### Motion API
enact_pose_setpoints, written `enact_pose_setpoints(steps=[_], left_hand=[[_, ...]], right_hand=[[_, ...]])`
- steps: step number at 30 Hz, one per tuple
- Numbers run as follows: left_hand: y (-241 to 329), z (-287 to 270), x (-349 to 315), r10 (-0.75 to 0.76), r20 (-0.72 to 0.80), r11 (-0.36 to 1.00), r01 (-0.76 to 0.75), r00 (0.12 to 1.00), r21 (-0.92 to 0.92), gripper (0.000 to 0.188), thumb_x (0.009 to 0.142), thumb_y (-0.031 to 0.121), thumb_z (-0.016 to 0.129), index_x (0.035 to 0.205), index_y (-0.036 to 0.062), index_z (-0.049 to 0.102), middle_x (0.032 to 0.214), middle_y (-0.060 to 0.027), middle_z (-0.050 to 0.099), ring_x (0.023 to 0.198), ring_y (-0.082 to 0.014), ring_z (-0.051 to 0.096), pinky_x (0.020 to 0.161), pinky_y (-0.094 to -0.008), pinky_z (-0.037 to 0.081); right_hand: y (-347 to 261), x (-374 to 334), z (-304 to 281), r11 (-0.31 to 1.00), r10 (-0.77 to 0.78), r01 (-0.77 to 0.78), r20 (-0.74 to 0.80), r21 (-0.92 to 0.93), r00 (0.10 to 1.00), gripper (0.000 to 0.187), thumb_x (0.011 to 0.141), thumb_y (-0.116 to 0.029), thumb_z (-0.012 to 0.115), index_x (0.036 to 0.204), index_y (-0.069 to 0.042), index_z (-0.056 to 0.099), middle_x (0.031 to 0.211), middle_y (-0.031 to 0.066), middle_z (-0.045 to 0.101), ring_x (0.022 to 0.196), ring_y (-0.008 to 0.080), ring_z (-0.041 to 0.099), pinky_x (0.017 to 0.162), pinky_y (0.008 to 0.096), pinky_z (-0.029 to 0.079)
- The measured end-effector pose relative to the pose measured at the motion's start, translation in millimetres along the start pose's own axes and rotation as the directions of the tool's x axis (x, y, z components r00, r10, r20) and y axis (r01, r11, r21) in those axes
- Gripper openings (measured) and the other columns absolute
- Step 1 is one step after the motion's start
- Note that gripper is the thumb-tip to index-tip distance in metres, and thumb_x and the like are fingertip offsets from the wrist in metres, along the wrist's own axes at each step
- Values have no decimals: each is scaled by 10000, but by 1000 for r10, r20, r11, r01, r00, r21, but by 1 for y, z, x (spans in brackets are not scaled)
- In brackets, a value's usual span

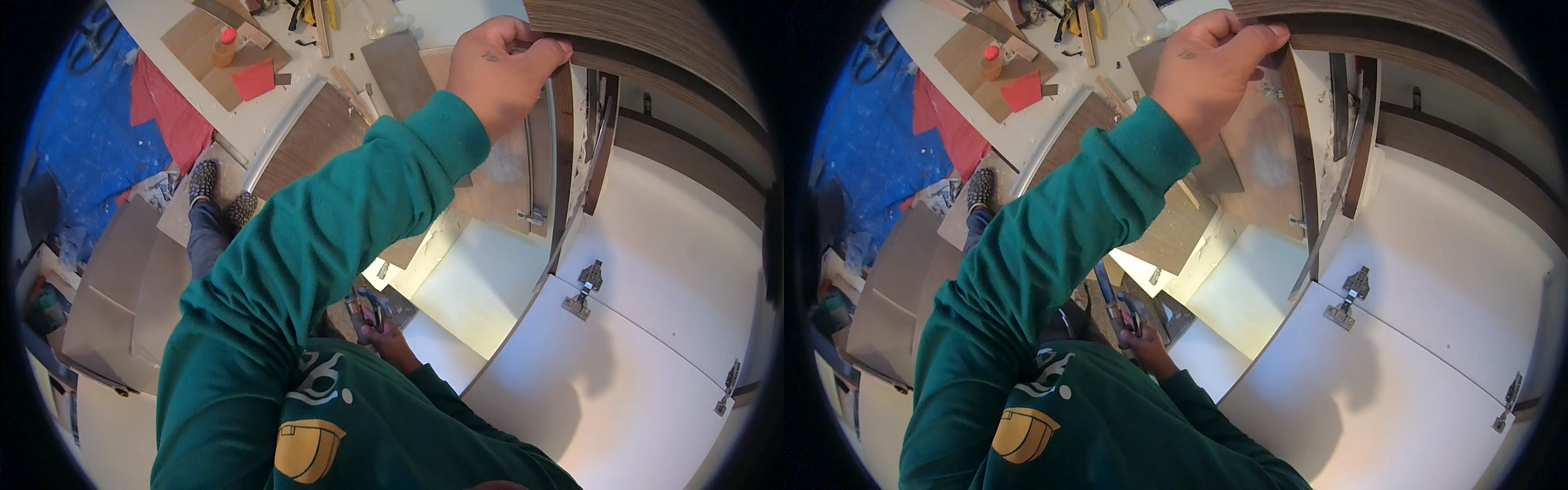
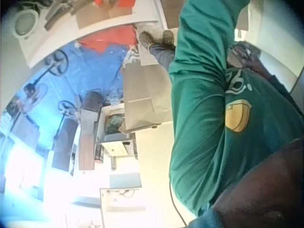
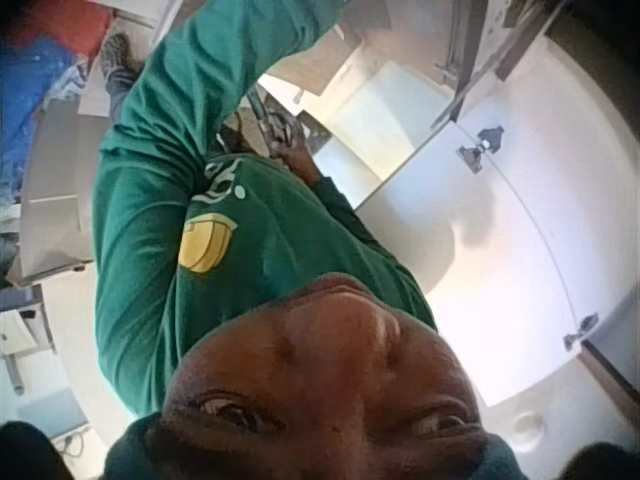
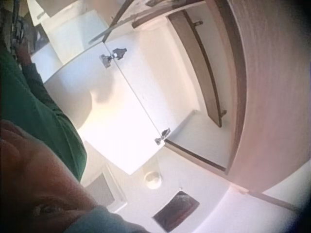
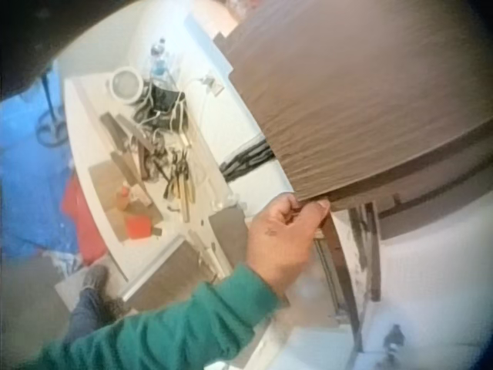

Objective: The person sands a cabinet door edge with a red sanding block, then uses a hammer and chisel to adjust the door frame. They place a small wooden trim piece along the door edge and tap it into place with the hammer.

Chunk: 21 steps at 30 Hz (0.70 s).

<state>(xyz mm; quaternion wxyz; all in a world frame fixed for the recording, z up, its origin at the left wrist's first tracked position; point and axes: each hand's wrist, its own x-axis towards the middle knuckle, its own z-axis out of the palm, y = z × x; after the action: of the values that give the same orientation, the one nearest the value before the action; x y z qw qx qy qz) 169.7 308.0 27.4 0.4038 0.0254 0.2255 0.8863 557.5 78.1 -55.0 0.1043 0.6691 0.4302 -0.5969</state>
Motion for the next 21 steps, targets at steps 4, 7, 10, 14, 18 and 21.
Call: enact_pose_setpoints(steps=[4, 7, 10, 14, 18, 21], left_hand=[[3, 2, -1, 2, -34, 998, 0, 999, 58, 230, 857, 237, 739, 878, 11, 701, 815, -15, 670, 734, -95, 585, 683, -268, 483], [3, 5, -3, 44, -88, 997, -39, 995, 59, 232, 846, 224, 744, 861, -2, 696, 770, -29, 667, 680, -94, 577, 626, -270, 475], [5, 10, -4, 31, -120, 996, -20, 992, 88, 249, 845, 227, 753, 850, -14, 692, 742, -44, 671, 647, -96, 579, 590, -270, 475], [12, 5, -11, 1, -97, 974, 21, 995, 224, 303, 882, 288, 744, 857, -10, 694, 742, -42, 667, 685, -107, 594, 633, -268, 484], [25, -26, -55, -145, 4, 845, 122, 989, 521, 320, 965, 326, 660, 924, 9, 672, 766, -37, 645, 719, -118, 587, 677, -266, 470], [61, -66, -114, -329, 146, 713, 143, 933, 687, 284, 1037, 270, 548, 921, 25, 634, 746, -41, 619, 721, -119, 575, 691, -271, 465]], right_hand=[[15, 2, -7, 999, 1, 0, 30, -47, 1000, 320, 941, -238, 687, 1156, -2, 653, 842, -38, 588, 762, 67, 519, 702, 271, 461], [13, 1, -9, 994, 19, -19, -1, -109, 1000, 311, 931, -250, 698, 1103, 7, 668, 832, -28, 604, 745, 69, 527, 672, 283, 457], [19, 3, -11, 997, -25, 24, -24, -74, 999, 310, 920, -250, 708, 1080, 14, 674, 823, -17, 616, 740, 80, 540, 666, 289, 462], [29, 15, -17, 997, -75, 75, -6, -14, 997, 313, 915, -217, 702, 1127, 11, 667, 852, -3, 624, 756, 92, 555, 685, 287, 471], [-24, -6, 3, 985, -149, 147, 8, 86, 989, 376, 923, -168, 671, 1250, 13, 629, 944, 10, 637, 806, 92, 566, 722, 281, 480], [-30, -5, -4, 986, -166, 164, 66, 37, 984, 442, 927, -138, 649, 1335, 19, 582, 1002, 17, 644, 838, 93, 574, 755, 277, 488]])
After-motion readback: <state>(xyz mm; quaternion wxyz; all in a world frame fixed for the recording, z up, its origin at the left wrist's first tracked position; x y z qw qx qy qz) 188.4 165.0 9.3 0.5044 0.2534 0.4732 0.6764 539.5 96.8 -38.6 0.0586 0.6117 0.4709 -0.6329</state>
